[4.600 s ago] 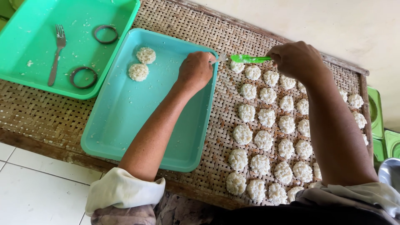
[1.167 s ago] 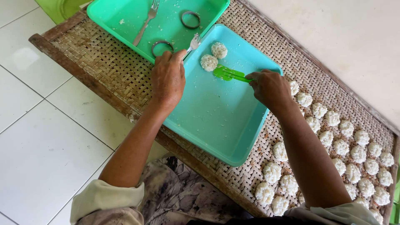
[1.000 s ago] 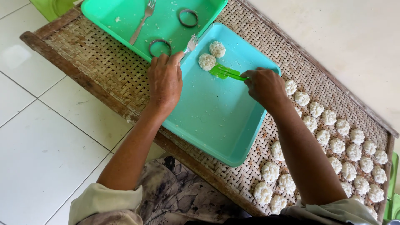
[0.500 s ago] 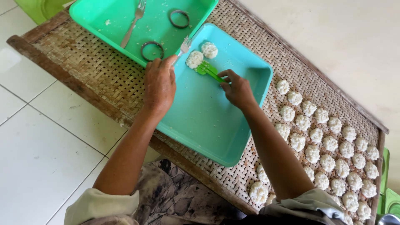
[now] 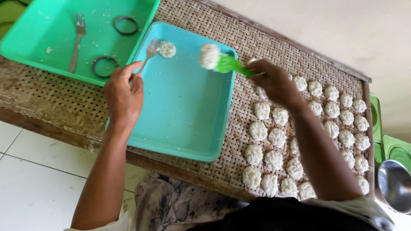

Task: Arranging small white food patties onto a woven drying rack using a fork and spatula.

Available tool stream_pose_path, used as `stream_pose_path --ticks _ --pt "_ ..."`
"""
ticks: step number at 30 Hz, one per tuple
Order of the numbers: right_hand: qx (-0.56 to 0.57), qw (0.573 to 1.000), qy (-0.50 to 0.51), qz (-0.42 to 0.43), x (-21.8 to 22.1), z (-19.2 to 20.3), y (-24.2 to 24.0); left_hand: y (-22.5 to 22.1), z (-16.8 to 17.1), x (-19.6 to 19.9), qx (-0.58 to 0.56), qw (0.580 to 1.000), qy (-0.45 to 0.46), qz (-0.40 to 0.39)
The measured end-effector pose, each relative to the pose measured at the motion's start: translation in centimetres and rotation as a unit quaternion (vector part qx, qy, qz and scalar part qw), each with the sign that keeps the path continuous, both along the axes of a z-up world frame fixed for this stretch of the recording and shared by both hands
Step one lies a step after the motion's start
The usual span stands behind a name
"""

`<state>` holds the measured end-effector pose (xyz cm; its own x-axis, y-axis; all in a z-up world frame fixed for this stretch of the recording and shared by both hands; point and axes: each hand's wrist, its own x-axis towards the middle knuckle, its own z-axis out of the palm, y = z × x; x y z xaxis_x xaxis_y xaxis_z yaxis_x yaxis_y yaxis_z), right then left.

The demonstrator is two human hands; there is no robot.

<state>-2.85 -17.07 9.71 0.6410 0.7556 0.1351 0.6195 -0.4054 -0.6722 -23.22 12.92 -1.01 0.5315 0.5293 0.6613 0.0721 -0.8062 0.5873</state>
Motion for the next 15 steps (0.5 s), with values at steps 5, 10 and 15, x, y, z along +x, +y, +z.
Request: stream_pose_path --ticks 5,10,15 --pt "-0.076 0.992 -0.042 -0.088 3.9 -0.3 -9.2 -5.0 1.3 3.7 -0.026 0.995 -0.006 -0.100" --pt "-0.141 0.983 -0.052 -0.106 5.7 -3.0 -10.6 -10.9 0.5 9.8 -0.028 0.979 0.088 -0.180" --pt "-0.220 0.964 -0.129 -0.077 9.1 -5.3 -10.1 -15.2 0.5 14.2 -0.027 0.942 0.214 -0.258"
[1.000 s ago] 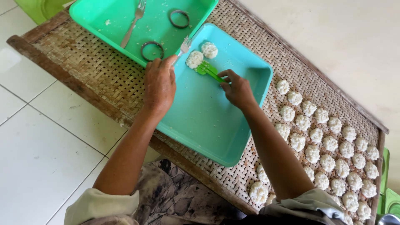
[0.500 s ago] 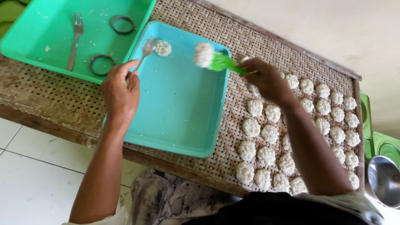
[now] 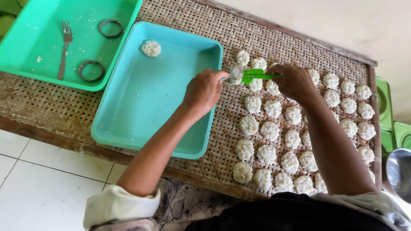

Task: Arranging small white food patties onto a woven drying rack using a fork and spatula.

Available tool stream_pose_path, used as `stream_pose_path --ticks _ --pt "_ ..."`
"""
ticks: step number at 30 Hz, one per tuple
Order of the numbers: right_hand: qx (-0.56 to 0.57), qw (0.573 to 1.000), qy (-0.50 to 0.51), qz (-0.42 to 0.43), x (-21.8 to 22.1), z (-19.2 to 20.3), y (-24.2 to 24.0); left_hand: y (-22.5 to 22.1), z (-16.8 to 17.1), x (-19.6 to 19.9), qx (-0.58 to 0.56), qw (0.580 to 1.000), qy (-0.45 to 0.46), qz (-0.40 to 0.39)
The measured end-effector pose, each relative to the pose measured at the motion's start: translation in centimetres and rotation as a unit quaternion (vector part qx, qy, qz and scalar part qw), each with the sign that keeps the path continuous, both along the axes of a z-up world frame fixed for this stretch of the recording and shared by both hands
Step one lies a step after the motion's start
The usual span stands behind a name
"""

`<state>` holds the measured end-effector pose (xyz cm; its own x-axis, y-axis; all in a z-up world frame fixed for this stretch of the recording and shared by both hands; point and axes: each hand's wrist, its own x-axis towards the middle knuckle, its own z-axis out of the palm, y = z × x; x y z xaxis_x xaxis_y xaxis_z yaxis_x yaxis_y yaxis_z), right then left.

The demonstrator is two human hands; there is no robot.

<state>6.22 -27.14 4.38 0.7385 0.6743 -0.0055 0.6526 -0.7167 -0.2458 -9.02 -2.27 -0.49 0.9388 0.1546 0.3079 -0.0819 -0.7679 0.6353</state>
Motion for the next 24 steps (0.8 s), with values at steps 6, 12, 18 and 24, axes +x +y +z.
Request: stream_pose_path --ticks 6,12,18,24 --pt "-0.069 0.996 -0.048 0.006 1.7 -0.1 0.0 -1.7 -0.6 3.2 0.061 0.996 0.058 -0.021" --pt "-0.089 0.993 -0.073 0.009 1.5 0.5 0.4 -1.9 1.7 2.5 0.070 0.990 0.119 -0.024" --pt "-0.090 0.994 -0.067 0.006 1.8 0.7 0.5 -1.3 0.8 3.5 0.097 0.986 0.137 -0.012" --pt "-0.106 0.991 -0.076 -0.019 0.9 2.1 0.2 -1.3 0.8 3.7 0.088 0.987 0.135 -0.012"
